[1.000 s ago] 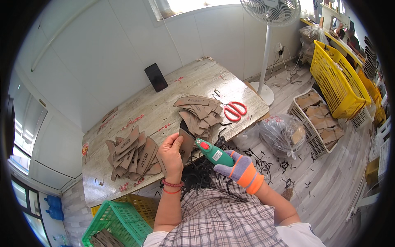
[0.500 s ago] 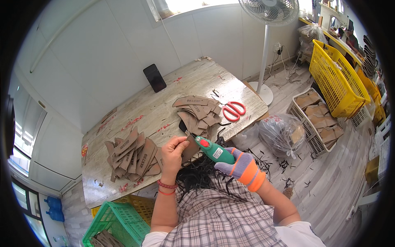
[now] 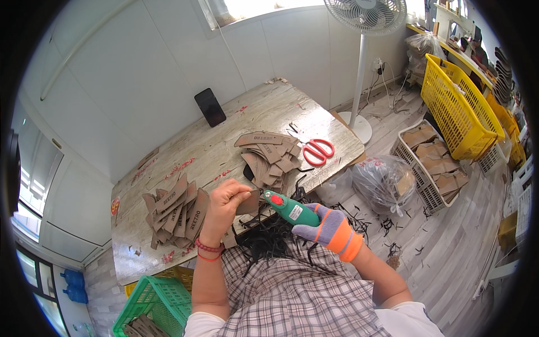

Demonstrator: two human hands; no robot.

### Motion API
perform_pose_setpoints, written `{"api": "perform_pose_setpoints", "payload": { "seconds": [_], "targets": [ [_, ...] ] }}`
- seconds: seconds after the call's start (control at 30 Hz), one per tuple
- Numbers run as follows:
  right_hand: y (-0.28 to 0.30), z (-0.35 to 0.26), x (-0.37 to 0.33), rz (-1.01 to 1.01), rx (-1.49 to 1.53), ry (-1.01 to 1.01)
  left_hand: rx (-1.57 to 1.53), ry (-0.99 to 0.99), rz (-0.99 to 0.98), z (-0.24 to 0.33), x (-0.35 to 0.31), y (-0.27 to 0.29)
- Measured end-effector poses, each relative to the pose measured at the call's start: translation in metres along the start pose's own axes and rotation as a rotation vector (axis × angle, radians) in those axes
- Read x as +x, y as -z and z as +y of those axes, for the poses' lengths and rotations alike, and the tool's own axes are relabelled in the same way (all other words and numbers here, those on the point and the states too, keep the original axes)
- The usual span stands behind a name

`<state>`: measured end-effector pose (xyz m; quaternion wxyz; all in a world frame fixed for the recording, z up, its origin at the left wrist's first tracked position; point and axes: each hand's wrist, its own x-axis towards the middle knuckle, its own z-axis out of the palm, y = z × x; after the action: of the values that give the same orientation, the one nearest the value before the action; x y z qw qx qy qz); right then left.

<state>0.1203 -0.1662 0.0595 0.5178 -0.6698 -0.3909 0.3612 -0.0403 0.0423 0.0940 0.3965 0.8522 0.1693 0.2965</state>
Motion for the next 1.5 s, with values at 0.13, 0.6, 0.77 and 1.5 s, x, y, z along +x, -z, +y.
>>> {"api": "perform_pose_setpoints", "payload": {
  "seconds": [0.13, 0.6, 0.77, 1.5],
  "targets": [
    [-0.007, -0.004, 0.003, -0.007, -0.024, -0.028, 0.04, 0.002, 0.002, 0.002, -0.002, 0.009],
    [0.003, 0.033, -0.002, 0.096, 0.109, -0.126, 0.84, 0.015, 0.49, -0.119, 0.064, 0.03],
    [0.005, 0.035, -0.002, 0.117, 0.162, -0.155, 0.806, 0.076, 0.24, -0.147, 0.14, -0.069],
    [0.007, 0.048, -0.015, 0.215, 0.228, -0.203, 0.748, 0.391, 0.291, -0.144, 0.054, -0.049]
  ]
}}
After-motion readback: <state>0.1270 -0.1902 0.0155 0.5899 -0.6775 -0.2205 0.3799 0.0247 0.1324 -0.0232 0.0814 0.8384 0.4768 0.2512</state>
